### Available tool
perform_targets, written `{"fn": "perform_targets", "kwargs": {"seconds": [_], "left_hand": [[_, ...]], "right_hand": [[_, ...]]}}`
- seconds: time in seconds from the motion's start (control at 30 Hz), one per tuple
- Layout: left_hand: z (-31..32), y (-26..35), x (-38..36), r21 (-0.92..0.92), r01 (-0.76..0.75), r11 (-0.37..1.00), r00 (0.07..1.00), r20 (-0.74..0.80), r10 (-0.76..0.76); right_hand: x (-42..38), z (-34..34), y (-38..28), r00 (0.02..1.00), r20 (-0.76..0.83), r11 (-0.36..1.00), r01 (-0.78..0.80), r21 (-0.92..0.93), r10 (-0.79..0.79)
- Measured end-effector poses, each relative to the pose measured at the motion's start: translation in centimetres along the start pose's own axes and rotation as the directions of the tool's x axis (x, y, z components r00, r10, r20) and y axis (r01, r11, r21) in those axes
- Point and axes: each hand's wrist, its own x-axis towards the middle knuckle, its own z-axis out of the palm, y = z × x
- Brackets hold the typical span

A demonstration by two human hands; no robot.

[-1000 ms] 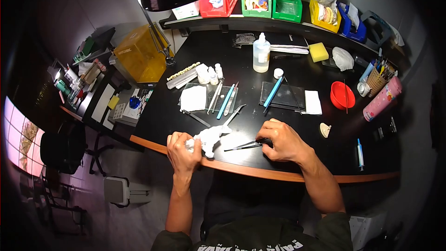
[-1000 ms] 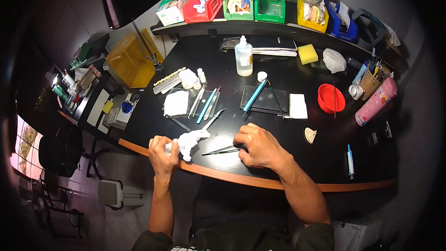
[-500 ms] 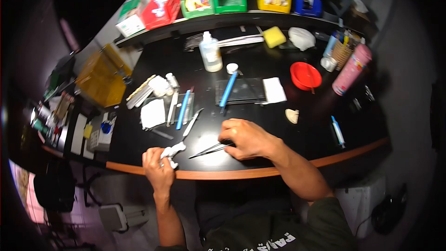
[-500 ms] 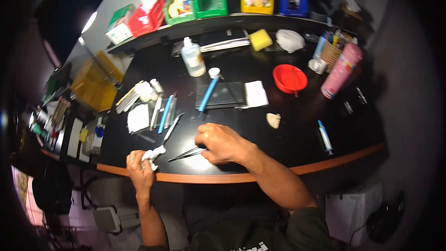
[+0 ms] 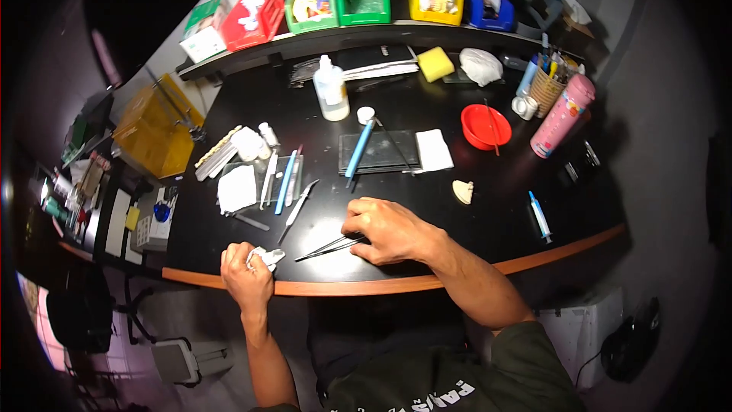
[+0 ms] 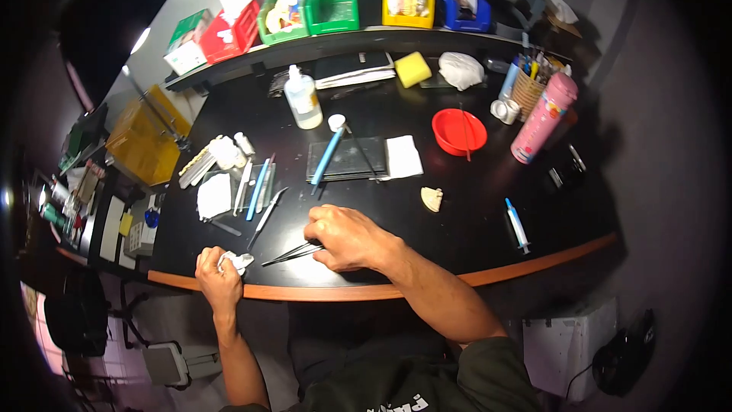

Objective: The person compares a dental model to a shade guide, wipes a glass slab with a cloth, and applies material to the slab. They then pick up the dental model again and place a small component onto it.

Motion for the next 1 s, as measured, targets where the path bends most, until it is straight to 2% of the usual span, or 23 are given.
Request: {"fn": "perform_targets", "kwargs": {"seconds": [0.1, 0.17, 0.27, 0.33, 0.37, 0.5, 0.57, 0.63, 0.67, 0.7, 0.73, 0.77, 0.83, 1.0], "left_hand": [[0.2, -0.7, -0.2, 0.031, -0.031, 0.999, 0.998, -0.046, 0.032], [0.3, -0.7, -0.5, 0.050, 0.008, 0.999, 0.999, -0.051, -0.006], [0.7, -0.6, -0.7, -0.053, 0.028, 0.998, 0.985, -0.166, -0.036], [0.9, -0.6, -1.0, -0.075, 0.049, 0.996, 0.981, -0.186, -0.062], [0.9, -0.5, -1.0, -0.082, 0.058, 0.995, 0.979, -0.190, -0.073], [0.4, -0.5, -1.0, -0.096, 0.078, 0.992, 0.984, -0.155, -0.093], [0.1, -0.2, -0.9, -0.099, 0.073, 0.992, 0.985, -0.151, -0.088], [-0.1, -0.4, -0.9, -0.114, 0.069, 0.991, 0.988, -0.133, -0.084], [-0.1, -0.5, -0.8, -0.107, 0.062, 0.992, 0.989, -0.127, -0.076], [-0.2, -0.5, -0.7, -0.100, 0.055, 0.993, 0.990, -0.122, -0.067], [-0.1, -0.6, -0.6, -0.106, 0.055, 0.993, 0.990, -0.122, -0.068], [0.0, -0.6, -0.6, -0.102, 0.047, 0.994, 0.990, -0.131, -0.060], [0.4, -0.9, -0.7, -0.070, 0.039, 0.997, 0.989, -0.141, -0.049], [0.2, -0.7, -0.5, -0.090, 0.038, 0.995, 0.985, -0.161, -0.053]], "right_hand": [[0.1, 0.1, 0.6, 0.999, 0.022, 0.999, 0.032, -0.008, -0.032], [0.3, 0.0, 0.7, 0.996, 0.000, 0.996, 0.086, -0.026, -0.086], [0.9, -0.7, 0.4, 0.990, -0.075, 0.990, 0.127, 0.059, -0.123], [1.9, -1.2, -1.2, 0.992, -0.121, 0.990, 0.035, 0.135, -0.019], [3.0, -1.0, -1.3, 0.983, -0.162, 0.993, 0.096, 0.070, -0.084], [9.8, -0.3, -4.2, 0.955, -0.124, 0.947, 0.239, -0.213, -0.269], [14.5, 1.3, -5.3, 0.929, -0.107, 0.910, 0.317, -0.267, -0.355], [19.8, 4.9, -5.1, 0.891, -0.155, 0.893, 0.390, -0.224, -0.427], [21.6, 5.4, -6.6, 0.926, -0.102, 0.921, 0.341, -0.188, -0.364], [23.9, 7.4, -6.3, 0.910, -0.110, 0.909, 0.377, -0.177, -0.399], [26.0, 8.6, -6.8, 0.946, 0.000, 0.931, 0.319, -0.177, -0.324], [27.6, 9.6, -7.2, 0.947, 0.047, 0.926, 0.320, -0.199, -0.317], [30.0, 12.0, -7.5, 0.973, 0.100, 0.959, 0.221, -0.176, -0.206], [30.8, 14.0, -7.1, 0.977, 0.114, 0.927, 0.206, -0.312, -0.179]]}}
